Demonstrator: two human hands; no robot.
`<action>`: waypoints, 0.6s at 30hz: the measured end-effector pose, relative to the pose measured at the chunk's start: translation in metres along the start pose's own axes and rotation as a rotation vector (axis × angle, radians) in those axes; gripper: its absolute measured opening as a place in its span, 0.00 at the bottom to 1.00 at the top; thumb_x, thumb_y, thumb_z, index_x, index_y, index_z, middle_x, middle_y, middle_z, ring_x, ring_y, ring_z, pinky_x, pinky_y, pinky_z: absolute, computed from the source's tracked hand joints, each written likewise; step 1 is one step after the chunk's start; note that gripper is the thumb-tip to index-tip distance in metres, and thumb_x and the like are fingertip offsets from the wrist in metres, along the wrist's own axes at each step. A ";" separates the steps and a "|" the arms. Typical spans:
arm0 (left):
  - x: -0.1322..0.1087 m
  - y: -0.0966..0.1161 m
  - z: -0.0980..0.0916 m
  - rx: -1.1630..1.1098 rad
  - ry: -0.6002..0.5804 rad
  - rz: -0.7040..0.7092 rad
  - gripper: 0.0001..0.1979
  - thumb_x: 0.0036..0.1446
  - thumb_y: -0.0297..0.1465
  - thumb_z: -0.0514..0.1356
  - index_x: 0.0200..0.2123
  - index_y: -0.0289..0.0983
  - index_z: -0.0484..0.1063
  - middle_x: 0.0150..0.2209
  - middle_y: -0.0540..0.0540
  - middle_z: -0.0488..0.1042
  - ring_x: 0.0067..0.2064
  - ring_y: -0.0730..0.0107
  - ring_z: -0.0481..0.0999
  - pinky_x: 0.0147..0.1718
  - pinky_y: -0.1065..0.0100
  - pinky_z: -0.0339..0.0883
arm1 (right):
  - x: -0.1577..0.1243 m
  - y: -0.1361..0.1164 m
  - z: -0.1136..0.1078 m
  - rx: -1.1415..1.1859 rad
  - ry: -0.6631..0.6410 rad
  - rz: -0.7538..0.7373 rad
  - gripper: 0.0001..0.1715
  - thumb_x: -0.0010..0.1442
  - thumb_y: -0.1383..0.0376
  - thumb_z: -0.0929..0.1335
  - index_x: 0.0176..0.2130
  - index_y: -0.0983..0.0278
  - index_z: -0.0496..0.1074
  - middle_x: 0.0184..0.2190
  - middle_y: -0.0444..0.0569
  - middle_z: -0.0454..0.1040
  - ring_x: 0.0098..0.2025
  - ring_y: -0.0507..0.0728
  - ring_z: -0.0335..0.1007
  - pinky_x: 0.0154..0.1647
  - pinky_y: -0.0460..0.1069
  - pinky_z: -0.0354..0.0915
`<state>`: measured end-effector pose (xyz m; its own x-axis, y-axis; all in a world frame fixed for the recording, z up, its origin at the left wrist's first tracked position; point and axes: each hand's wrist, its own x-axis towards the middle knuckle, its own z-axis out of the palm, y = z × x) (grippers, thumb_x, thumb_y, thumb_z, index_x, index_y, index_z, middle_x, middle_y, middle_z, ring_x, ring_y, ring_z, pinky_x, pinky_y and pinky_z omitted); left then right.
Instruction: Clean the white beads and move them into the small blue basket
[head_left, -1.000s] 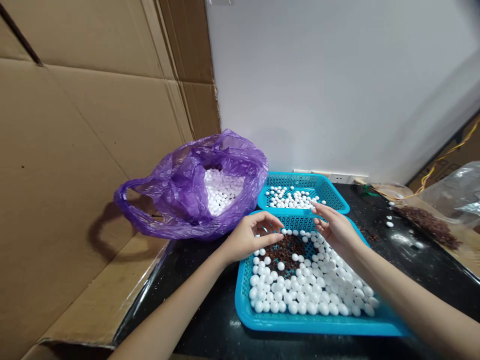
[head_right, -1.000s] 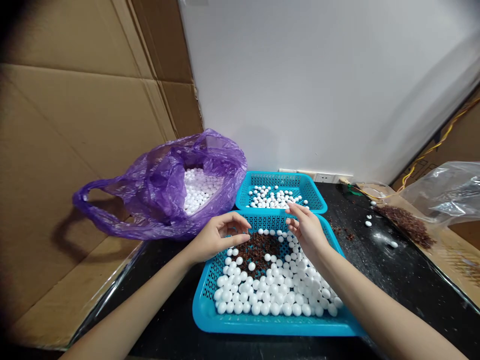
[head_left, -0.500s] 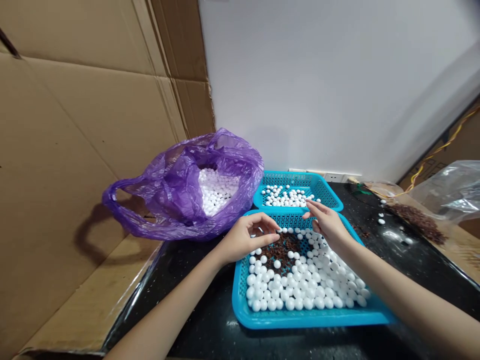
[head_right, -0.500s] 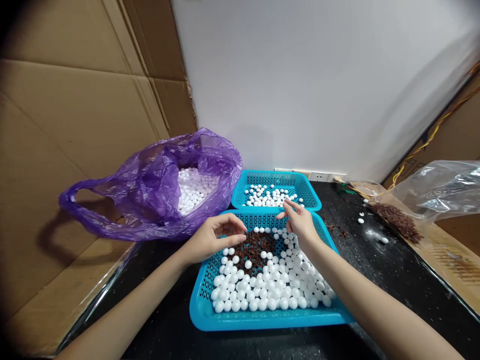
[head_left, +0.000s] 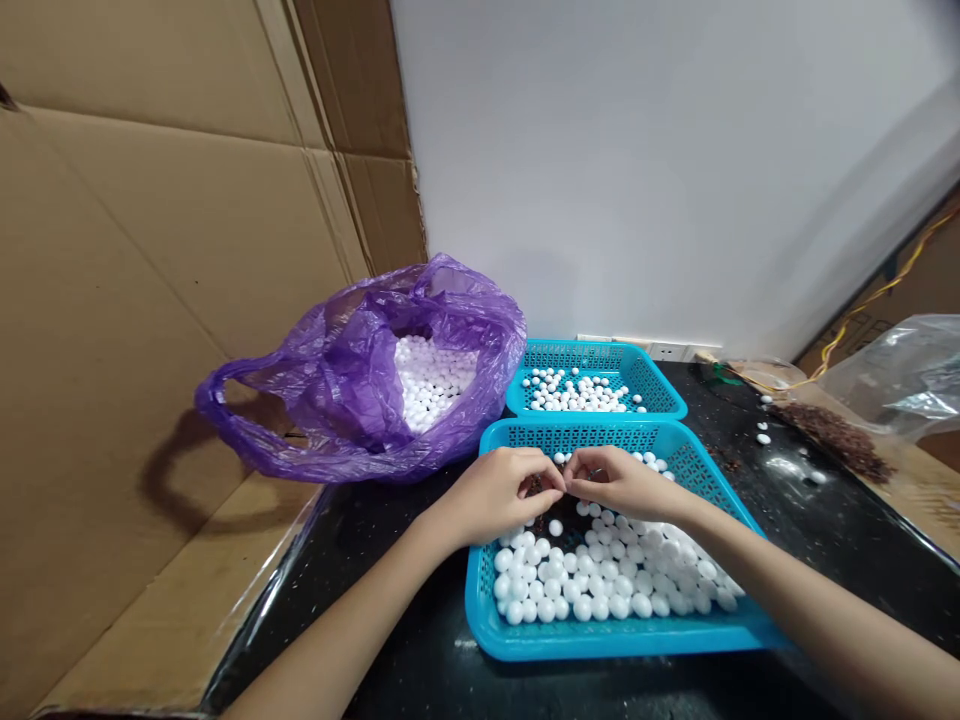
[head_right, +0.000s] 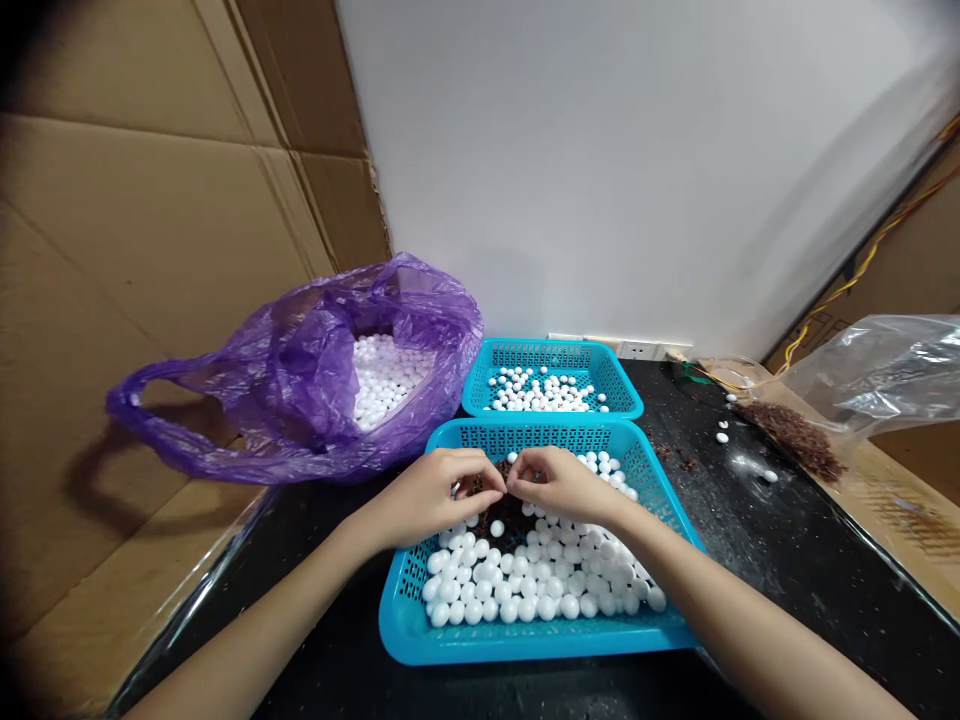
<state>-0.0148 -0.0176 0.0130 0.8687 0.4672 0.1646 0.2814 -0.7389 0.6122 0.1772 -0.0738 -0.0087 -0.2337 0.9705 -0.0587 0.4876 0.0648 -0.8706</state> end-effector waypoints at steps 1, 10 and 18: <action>0.000 0.000 -0.001 0.033 -0.038 0.002 0.07 0.54 0.28 0.57 0.34 0.38 0.75 0.32 0.49 0.75 0.31 0.72 0.71 0.30 0.71 0.61 | -0.001 0.000 0.001 -0.060 -0.001 -0.015 0.06 0.55 0.66 0.65 0.30 0.64 0.72 0.27 0.46 0.72 0.28 0.52 0.65 0.28 0.46 0.58; 0.003 0.001 0.001 0.268 -0.170 -0.043 0.09 0.50 0.26 0.55 0.31 0.38 0.76 0.31 0.50 0.77 0.34 0.67 0.74 0.31 0.69 0.59 | -0.007 -0.002 0.000 -0.271 -0.118 -0.034 0.09 0.50 0.72 0.66 0.33 0.65 0.74 0.24 0.44 0.70 0.25 0.51 0.63 0.24 0.45 0.55; 0.005 0.004 0.000 0.346 -0.254 -0.035 0.07 0.48 0.28 0.56 0.28 0.38 0.74 0.29 0.50 0.76 0.31 0.67 0.74 0.28 0.70 0.57 | -0.010 -0.005 0.002 -0.352 -0.128 -0.162 0.11 0.48 0.73 0.68 0.34 0.64 0.75 0.33 0.47 0.72 0.33 0.53 0.66 0.31 0.46 0.58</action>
<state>-0.0098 -0.0183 0.0167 0.9168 0.3923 -0.0740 0.3950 -0.8642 0.3118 0.1749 -0.0841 -0.0045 -0.4235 0.9058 -0.0140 0.6888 0.3119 -0.6544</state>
